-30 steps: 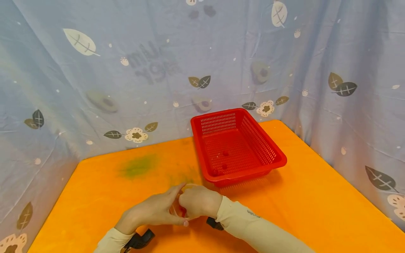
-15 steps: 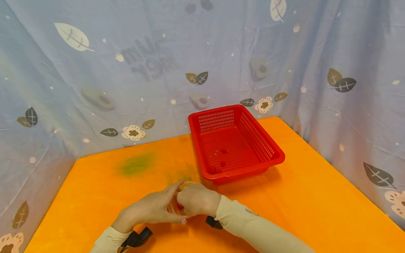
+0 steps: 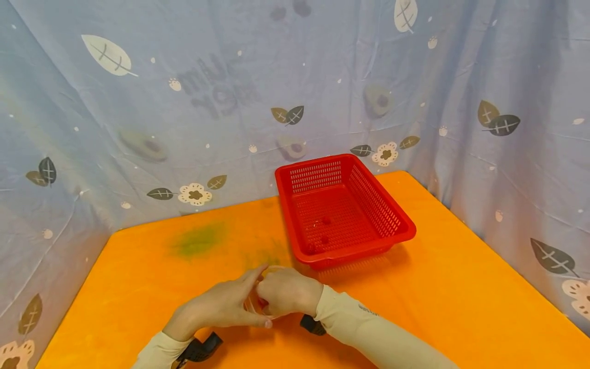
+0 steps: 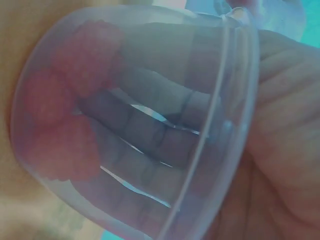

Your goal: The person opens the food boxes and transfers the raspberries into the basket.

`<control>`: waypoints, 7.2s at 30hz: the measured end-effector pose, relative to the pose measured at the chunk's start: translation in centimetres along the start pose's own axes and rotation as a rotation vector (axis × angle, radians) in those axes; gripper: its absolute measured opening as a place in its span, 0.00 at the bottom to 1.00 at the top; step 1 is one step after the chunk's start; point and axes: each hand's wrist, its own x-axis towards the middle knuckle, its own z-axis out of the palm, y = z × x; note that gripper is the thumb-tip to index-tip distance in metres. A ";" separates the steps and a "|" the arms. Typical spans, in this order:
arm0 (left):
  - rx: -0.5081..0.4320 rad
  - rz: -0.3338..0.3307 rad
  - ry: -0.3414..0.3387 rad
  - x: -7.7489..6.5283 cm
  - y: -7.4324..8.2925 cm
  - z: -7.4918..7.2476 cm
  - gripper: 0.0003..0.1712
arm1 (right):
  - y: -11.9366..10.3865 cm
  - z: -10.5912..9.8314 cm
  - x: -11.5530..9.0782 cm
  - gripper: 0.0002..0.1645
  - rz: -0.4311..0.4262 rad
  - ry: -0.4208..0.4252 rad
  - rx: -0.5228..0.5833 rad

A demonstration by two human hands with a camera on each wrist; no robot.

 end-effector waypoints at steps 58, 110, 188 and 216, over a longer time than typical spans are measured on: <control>-0.005 -0.042 -0.009 -0.3 0.3 0.0 0.69 | 4.2 -9.4 -4.6 0.09 0.147 0.261 0.151; 0.005 -0.023 0.002 -0.3 0.4 0.1 0.69 | 11.0 -11.7 -10.1 0.12 0.405 0.465 0.090; 0.008 0.011 0.003 -0.3 0.3 0.0 0.68 | 0.4 -2.4 -2.5 0.05 0.012 0.091 0.023; -0.031 0.009 -0.011 -0.2 0.2 0.2 0.68 | 0.0 0.2 -1.2 0.10 -0.041 0.080 -0.006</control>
